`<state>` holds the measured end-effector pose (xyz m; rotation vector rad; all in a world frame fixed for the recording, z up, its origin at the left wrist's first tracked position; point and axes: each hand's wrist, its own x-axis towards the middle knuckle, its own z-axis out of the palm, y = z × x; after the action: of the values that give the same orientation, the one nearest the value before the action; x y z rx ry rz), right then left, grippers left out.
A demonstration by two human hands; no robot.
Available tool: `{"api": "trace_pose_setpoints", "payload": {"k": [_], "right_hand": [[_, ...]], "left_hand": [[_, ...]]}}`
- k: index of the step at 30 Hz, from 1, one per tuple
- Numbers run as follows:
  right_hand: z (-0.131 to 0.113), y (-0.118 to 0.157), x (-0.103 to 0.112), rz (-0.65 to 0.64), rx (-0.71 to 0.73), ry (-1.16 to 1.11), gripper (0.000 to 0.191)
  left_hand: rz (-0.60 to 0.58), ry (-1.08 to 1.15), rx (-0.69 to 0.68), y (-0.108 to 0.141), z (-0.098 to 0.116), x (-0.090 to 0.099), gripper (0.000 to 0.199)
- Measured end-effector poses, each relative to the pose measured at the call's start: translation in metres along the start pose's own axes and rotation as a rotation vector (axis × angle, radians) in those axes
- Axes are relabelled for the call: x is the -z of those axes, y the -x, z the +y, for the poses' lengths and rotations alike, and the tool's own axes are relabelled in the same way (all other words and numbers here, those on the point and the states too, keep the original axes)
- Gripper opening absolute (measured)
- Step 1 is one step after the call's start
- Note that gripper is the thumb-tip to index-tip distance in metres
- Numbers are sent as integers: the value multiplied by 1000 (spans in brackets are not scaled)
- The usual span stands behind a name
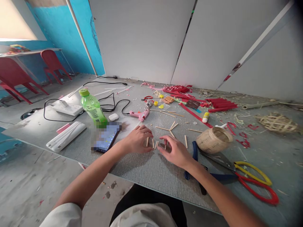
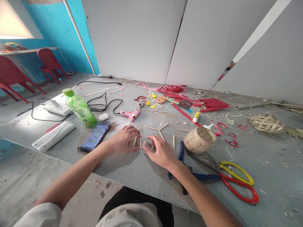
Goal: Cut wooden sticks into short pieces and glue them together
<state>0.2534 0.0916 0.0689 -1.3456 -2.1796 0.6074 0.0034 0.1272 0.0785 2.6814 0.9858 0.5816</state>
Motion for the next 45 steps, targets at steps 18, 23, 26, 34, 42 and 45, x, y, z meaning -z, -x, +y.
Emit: {"api": "trace_pose_setpoints", "payload": {"k": [18, 23, 26, 34, 42, 45], "right_hand": [[-3, 1, -7, -57, 46, 165, 28], [-1, -1, -5, -76, 25, 137, 31], [2, -2, -4, -100, 8, 85, 31], [8, -5, -3, -109, -11, -8, 32], [5, -7, -3, -94, -18, -12, 33], [6, -7, -4, -95, -2, -11, 32]], "left_hand": [[-22, 29, 21, -2, 2, -8, 34], [-27, 68, -9, -2, 4, -8, 33], [-27, 77, -22, -2, 5, -8, 33], [-32, 87, -33, -1, 1, -11, 34], [-53, 83, -45, -2, 1, -11, 33], [-60, 84, -40, -3, 2, -10, 33]]}}
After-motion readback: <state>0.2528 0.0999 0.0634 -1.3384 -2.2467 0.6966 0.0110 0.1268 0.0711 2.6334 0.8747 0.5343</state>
